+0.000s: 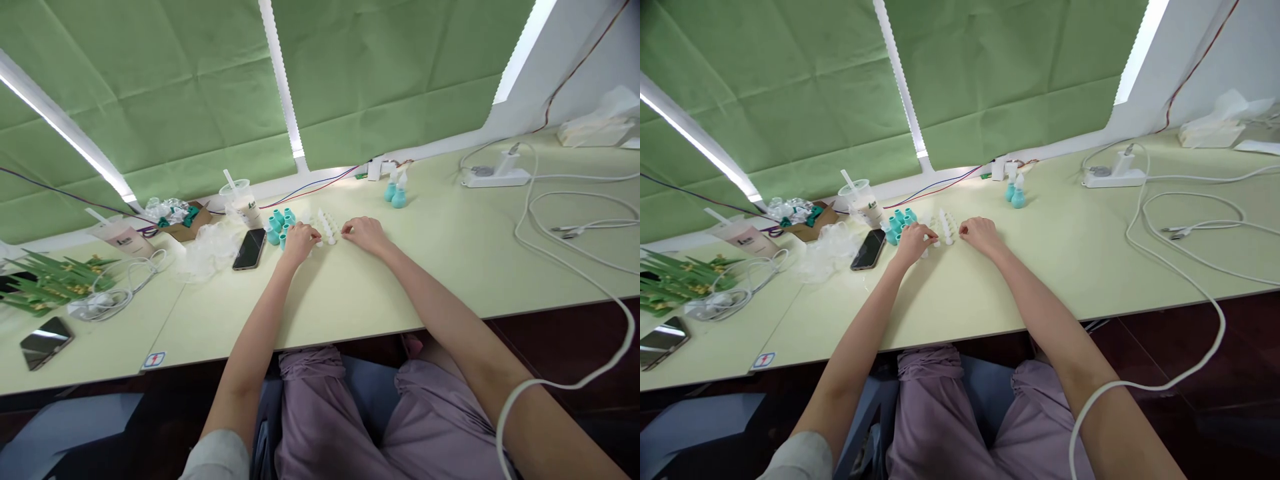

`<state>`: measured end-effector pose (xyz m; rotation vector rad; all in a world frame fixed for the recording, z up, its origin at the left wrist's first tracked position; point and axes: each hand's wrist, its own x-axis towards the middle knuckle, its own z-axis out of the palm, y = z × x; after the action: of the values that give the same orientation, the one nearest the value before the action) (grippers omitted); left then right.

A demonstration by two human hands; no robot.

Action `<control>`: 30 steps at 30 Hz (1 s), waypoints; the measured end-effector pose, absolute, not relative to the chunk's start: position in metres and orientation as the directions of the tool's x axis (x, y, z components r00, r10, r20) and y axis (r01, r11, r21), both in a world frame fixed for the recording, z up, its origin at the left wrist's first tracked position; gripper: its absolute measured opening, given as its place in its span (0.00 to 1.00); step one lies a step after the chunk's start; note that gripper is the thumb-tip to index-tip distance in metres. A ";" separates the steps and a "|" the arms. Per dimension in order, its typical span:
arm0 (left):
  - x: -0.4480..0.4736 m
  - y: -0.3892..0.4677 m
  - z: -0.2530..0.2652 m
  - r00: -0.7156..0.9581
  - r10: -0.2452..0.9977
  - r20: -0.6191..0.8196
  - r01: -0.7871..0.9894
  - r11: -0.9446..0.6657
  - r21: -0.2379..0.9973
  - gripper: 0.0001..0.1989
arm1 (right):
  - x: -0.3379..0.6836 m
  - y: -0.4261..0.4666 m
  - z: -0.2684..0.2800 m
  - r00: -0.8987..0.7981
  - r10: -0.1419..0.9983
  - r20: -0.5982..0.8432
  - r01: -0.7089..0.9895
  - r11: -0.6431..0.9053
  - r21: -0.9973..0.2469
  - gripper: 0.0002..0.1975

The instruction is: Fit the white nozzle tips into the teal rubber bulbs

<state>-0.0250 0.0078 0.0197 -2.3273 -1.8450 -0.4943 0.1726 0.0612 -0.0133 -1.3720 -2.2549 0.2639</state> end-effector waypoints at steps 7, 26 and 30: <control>-0.024 0.006 0.021 0.188 0.938 0.292 0.971 -0.223 0.091 0.06 | 0.170 0.058 -0.012 -0.356 0.895 0.269 0.765 0.444 -0.467 0.08; -0.077 -0.005 0.035 -0.412 0.551 0.726 0.892 0.079 0.446 0.22 | 0.175 0.055 -0.005 -0.354 0.906 0.232 0.773 0.423 -0.474 0.09; -0.106 -0.003 0.026 -0.651 0.575 0.495 0.716 0.249 0.652 0.33 | 0.177 0.050 0.002 -0.318 0.919 0.234 0.774 0.394 -0.495 0.09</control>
<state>-0.1058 -0.0030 0.0255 -1.2293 -2.3564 -1.3627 0.1766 0.0501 0.0025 -1.4480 -2.1790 0.4035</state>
